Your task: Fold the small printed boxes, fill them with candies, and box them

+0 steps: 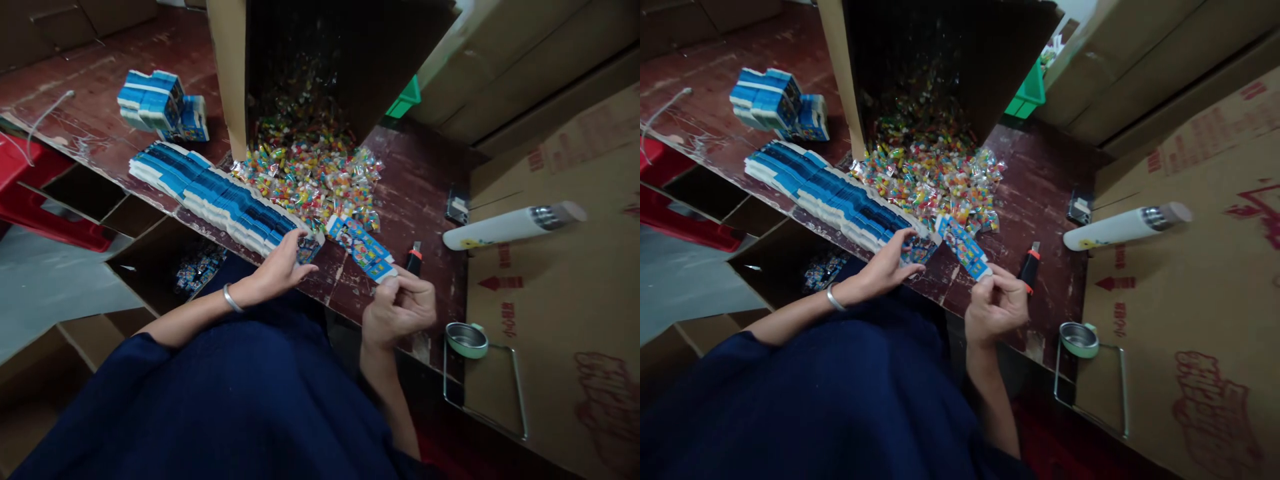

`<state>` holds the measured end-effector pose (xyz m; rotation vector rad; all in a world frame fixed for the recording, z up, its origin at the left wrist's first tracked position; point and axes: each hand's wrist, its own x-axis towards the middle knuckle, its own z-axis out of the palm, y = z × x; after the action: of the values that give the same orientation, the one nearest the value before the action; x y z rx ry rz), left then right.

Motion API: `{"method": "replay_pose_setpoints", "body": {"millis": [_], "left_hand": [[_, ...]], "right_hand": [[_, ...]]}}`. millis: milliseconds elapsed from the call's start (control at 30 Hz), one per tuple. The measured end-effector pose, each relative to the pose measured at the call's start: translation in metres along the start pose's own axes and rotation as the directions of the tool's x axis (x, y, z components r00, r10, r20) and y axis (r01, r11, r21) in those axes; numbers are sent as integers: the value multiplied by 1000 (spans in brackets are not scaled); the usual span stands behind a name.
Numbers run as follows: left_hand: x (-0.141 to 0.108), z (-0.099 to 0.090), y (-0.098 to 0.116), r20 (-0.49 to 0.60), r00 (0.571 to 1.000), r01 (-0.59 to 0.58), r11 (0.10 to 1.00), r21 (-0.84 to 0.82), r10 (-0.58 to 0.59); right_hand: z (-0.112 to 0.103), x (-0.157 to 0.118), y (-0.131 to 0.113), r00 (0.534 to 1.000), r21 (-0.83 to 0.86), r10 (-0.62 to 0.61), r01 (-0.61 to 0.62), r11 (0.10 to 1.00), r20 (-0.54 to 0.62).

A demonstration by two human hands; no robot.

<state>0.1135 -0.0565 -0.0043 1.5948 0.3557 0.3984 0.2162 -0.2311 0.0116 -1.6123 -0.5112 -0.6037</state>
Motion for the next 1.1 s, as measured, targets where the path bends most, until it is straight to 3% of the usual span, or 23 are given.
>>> {"method": "replay_pose_setpoints", "body": {"millis": [67, 167, 267, 367, 467, 567, 633, 833, 933, 967, 1000, 1033, 1100], "left_hand": [[-6, -3, 5, -25, 1000, -4, 997, -82, 2], [-13, -8, 14, 136, 976, 212, 900, -382, -172], [-13, -15, 21, 249, 936, 353, 701, -619, -251], [-12, -24, 24, 222, 940, 338, 632, -698, -258], [-15, -32, 22, 270, 926, 377, 633, -676, -263], [-21, -38, 16, 367, 897, 431, 661, -614, -244], [-25, -40, 13, 409, 887, 426, 717, -552, -213], [-36, -49, 14, 445, 889, 284, 895, -344, -111], [-41, -50, 14, 470, 881, 189, 953, -237, -58], [-42, -49, 14, 460, 886, 150, 970, -191, -47], [-43, -48, 13, 434, 900, 117, 983, -142, -45], [-44, -45, 12, 390, 919, 95, 991, -97, -50], [-44, -39, 9, 250, 966, 78, 996, -50, -63]], "right_hand": [[5, -10, -5, 995, -4, -48, 48, 999, 83], [13, -27, -11, 935, 25, -216, 217, 976, 281], [20, -38, -15, 765, 168, -466, 439, 882, 444], [23, -41, -17, 634, 263, -554, 498, 826, 540], [20, -37, -17, 556, 306, -486, 389, 869, 674], [17, -28, -18, 564, 221, -268, 152, 963, 781], [18, -22, -19, 544, 110, -120, 52, 993, 831], [21, -11, -23, 397, 69, -10, -136, 988, 918], [19, -7, -25, 273, 45, 29, -262, 964, 962], [18, -7, -25, 251, 26, 51, -292, 956, 967], [17, -7, -25, 280, 8, 86, -319, 948, 956], [17, -8, -24, 359, -2, 132, -340, 940, 924], [19, -14, -21, 571, 10, 216, -366, 930, 792]]}}
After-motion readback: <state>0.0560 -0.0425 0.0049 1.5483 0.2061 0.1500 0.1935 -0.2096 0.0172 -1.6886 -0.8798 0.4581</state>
